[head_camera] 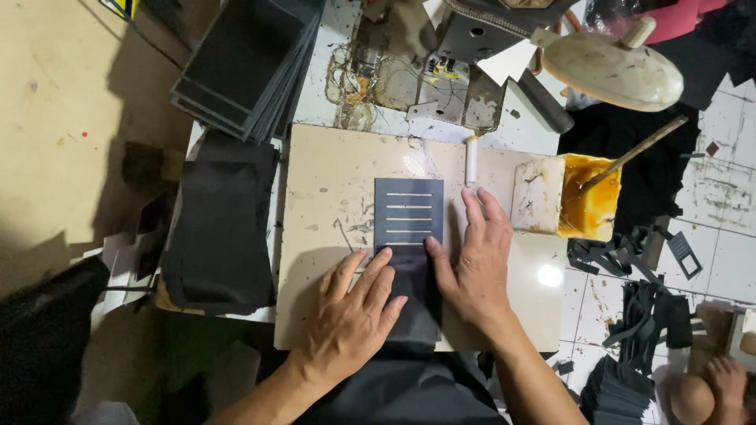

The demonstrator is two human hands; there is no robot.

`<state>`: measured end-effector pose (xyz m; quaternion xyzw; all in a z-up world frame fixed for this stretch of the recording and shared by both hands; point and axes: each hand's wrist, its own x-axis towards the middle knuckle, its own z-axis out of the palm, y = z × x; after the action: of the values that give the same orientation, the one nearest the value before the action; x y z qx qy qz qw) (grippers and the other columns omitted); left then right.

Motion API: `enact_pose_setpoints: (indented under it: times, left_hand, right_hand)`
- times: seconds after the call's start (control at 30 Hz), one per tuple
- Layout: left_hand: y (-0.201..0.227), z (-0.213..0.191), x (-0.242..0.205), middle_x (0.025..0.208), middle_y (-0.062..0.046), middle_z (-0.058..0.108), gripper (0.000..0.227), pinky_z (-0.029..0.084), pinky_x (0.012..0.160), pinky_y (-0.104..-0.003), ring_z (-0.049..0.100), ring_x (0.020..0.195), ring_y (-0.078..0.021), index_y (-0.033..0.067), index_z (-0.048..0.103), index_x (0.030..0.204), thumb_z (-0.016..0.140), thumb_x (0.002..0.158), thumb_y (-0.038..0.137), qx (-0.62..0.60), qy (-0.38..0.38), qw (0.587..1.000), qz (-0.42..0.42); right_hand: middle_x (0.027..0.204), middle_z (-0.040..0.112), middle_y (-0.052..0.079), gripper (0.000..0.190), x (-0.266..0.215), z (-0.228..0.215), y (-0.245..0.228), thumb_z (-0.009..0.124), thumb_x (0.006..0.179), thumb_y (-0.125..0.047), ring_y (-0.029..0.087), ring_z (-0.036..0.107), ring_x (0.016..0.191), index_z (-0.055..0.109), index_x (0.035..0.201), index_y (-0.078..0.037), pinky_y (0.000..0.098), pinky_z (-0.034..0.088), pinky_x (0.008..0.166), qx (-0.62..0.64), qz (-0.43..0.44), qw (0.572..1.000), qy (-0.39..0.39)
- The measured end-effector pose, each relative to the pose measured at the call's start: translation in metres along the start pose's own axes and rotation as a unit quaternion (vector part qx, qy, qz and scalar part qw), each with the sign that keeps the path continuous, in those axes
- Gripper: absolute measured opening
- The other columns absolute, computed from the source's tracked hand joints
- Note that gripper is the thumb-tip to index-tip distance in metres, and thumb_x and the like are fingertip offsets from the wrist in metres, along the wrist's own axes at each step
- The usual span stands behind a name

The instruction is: Applying adhesive to leather components and assembling wallet card slots

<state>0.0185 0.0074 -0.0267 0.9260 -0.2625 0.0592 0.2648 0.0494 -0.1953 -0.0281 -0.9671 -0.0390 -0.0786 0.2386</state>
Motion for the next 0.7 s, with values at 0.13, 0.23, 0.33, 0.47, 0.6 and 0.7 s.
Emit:
enact_pose_setpoints:
  times: [0.13,0.23,0.33,0.47,0.6,0.7]
  left_hand:
    - [0.006,0.010,0.003,0.148,-0.014,0.056,0.046,0.037,0.108,-0.049,0.044,0.134,-0.0371,0.0007,0.058,0.130,0.066,0.098,0.033,-0.018,0.005,0.999,0.036]
    - [-0.003,0.012,-0.002,0.152,-0.015,0.052,0.048,0.034,0.110,-0.057,0.040,0.141,-0.0397,-0.0007,0.054,0.135,0.058,0.101,0.033,-0.022,-0.026,0.999,0.018]
    - [-0.016,-0.004,-0.001,0.142,-0.010,0.059,0.047,0.041,0.109,-0.050,0.045,0.133,-0.0343,0.0006,0.058,0.132,0.059,0.099,0.033,0.018,0.001,1.000,-0.019]
    - [-0.016,-0.030,0.007,0.120,-0.016,0.068,0.031,0.048,0.101,-0.042,0.063,0.112,-0.0307,-0.0004,0.055,0.124,0.064,0.095,0.010,-0.117,0.129,0.983,-0.063]
    - [-0.005,-0.040,0.011,0.126,-0.016,0.063,0.041,0.058,0.097,-0.037,0.065,0.114,-0.0245,0.0002,0.048,0.133,0.062,0.097,0.011,-0.358,0.128,0.902,-0.204]
    - [-0.010,-0.023,0.008,0.143,-0.022,0.050,0.053,0.055,0.105,-0.040,0.056,0.131,-0.0296,-0.0004,0.037,0.143,0.059,0.095,0.003,-0.511,0.116,0.814,-0.251]
  right_hand:
    - [0.154,0.036,0.027,0.078,-0.001,0.002,-0.004,0.073,0.090,-0.024,0.043,0.039,0.139,0.034,0.153,0.001,0.0513,0.032,0.116,0.028,-0.009,0.999,0.032]
    - [0.156,0.034,0.026,0.075,-0.002,0.002,0.003,0.070,0.092,-0.021,0.044,0.038,0.141,0.034,0.154,-0.001,0.0517,0.033,0.117,0.022,-0.027,0.999,0.015]
    - [0.153,0.039,0.026,0.068,0.005,-0.004,0.011,0.064,0.095,-0.013,0.041,0.042,0.140,0.033,0.153,0.002,0.0500,0.035,0.116,0.024,-0.039,0.999,0.016]
    - [0.159,0.031,0.026,0.063,0.031,-0.019,-0.013,0.063,0.096,-0.005,0.047,0.030,0.150,0.035,0.152,-0.001,0.0568,0.028,0.125,0.008,-0.091,0.995,0.037]
    - [0.169,0.009,0.024,0.057,0.060,0.009,-0.031,0.064,0.109,-0.023,0.044,0.003,0.160,0.040,0.157,-0.007,0.0635,0.007,0.136,-0.052,-0.160,0.978,0.119]
    - [0.170,-0.010,0.020,0.066,0.062,0.101,0.005,0.043,0.115,-0.050,0.041,-0.007,0.159,0.017,0.169,-0.021,0.0594,-0.006,0.131,-0.169,-0.186,0.968,0.017]
